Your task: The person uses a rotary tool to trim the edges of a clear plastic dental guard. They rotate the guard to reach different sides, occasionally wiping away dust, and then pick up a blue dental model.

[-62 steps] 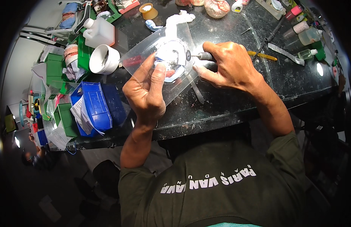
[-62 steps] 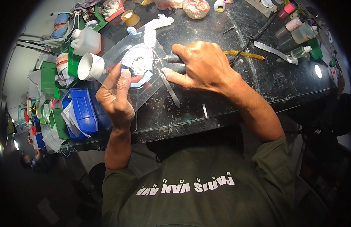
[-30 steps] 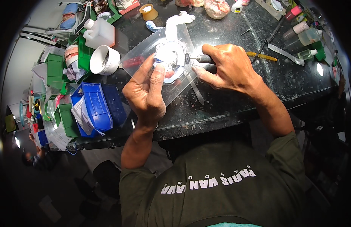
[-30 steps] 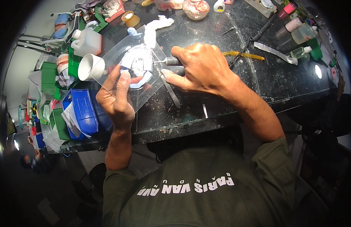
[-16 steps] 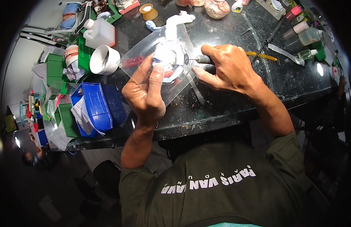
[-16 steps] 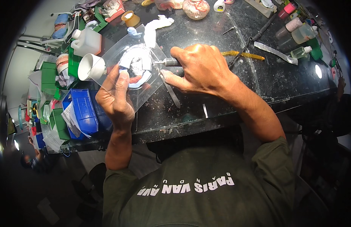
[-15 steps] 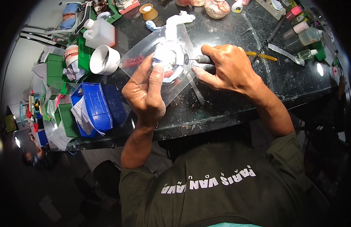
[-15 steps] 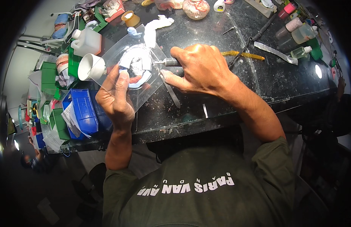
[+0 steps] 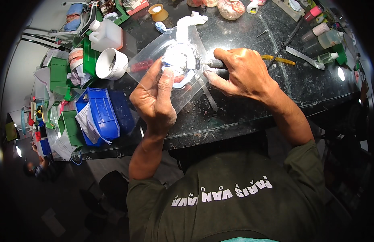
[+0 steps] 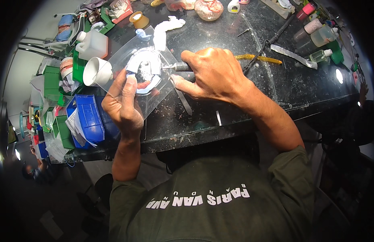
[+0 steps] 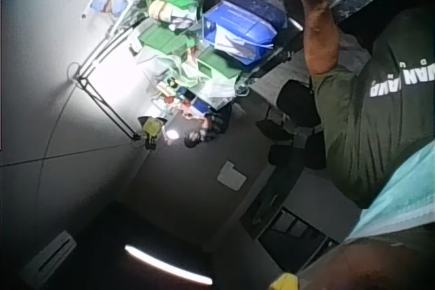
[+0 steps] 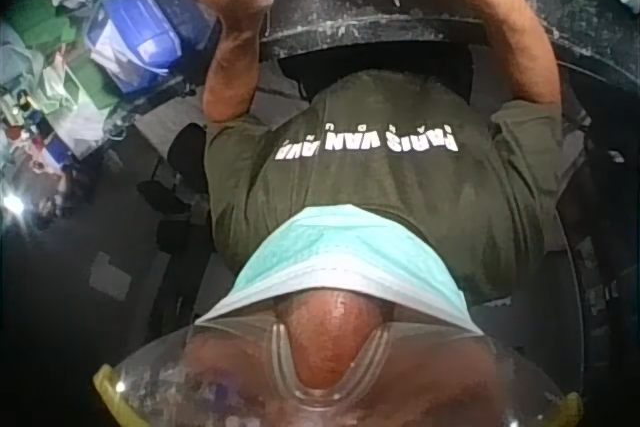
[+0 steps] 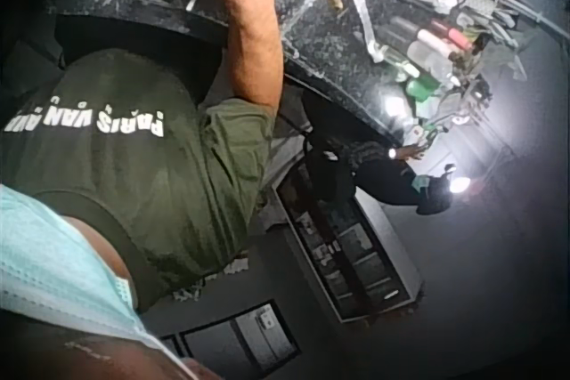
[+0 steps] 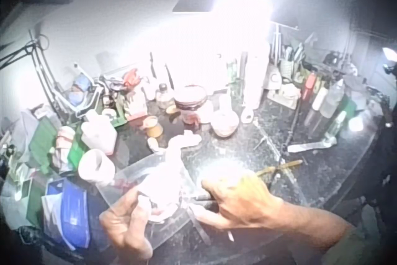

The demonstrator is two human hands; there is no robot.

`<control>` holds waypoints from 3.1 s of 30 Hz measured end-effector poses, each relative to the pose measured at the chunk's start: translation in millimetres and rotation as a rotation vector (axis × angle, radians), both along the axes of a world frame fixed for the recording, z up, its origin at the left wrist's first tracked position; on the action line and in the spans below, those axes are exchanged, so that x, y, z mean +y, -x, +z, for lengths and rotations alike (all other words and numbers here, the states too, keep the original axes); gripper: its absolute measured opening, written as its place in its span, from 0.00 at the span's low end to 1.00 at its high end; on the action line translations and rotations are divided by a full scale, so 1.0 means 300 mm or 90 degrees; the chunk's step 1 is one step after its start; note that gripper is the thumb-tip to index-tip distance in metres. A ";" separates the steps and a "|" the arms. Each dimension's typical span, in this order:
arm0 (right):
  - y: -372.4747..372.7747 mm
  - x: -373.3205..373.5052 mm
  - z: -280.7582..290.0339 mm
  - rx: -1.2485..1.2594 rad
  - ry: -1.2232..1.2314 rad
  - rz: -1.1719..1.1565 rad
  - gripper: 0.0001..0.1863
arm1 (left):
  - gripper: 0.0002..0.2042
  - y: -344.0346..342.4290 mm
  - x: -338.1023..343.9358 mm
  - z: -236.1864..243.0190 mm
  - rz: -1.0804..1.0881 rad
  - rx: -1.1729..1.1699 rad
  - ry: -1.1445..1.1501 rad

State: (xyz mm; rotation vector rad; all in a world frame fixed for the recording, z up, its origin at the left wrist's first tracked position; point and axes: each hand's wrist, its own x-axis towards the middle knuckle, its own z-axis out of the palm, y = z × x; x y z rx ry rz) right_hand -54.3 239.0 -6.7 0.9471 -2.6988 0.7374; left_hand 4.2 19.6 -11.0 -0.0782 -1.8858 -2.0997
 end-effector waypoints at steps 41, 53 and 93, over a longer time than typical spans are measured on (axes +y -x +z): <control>-0.011 -0.009 -0.007 -0.010 -0.024 -0.008 0.24 | 0.16 0.006 0.005 -0.004 0.040 0.015 0.017; 0.003 0.004 -0.012 0.023 -0.010 0.028 0.26 | 0.16 0.028 -0.037 0.012 -0.001 -0.035 -0.017; 0.001 -0.015 0.006 0.011 -0.121 0.126 0.31 | 0.17 0.026 -0.077 0.041 -0.136 -0.123 0.007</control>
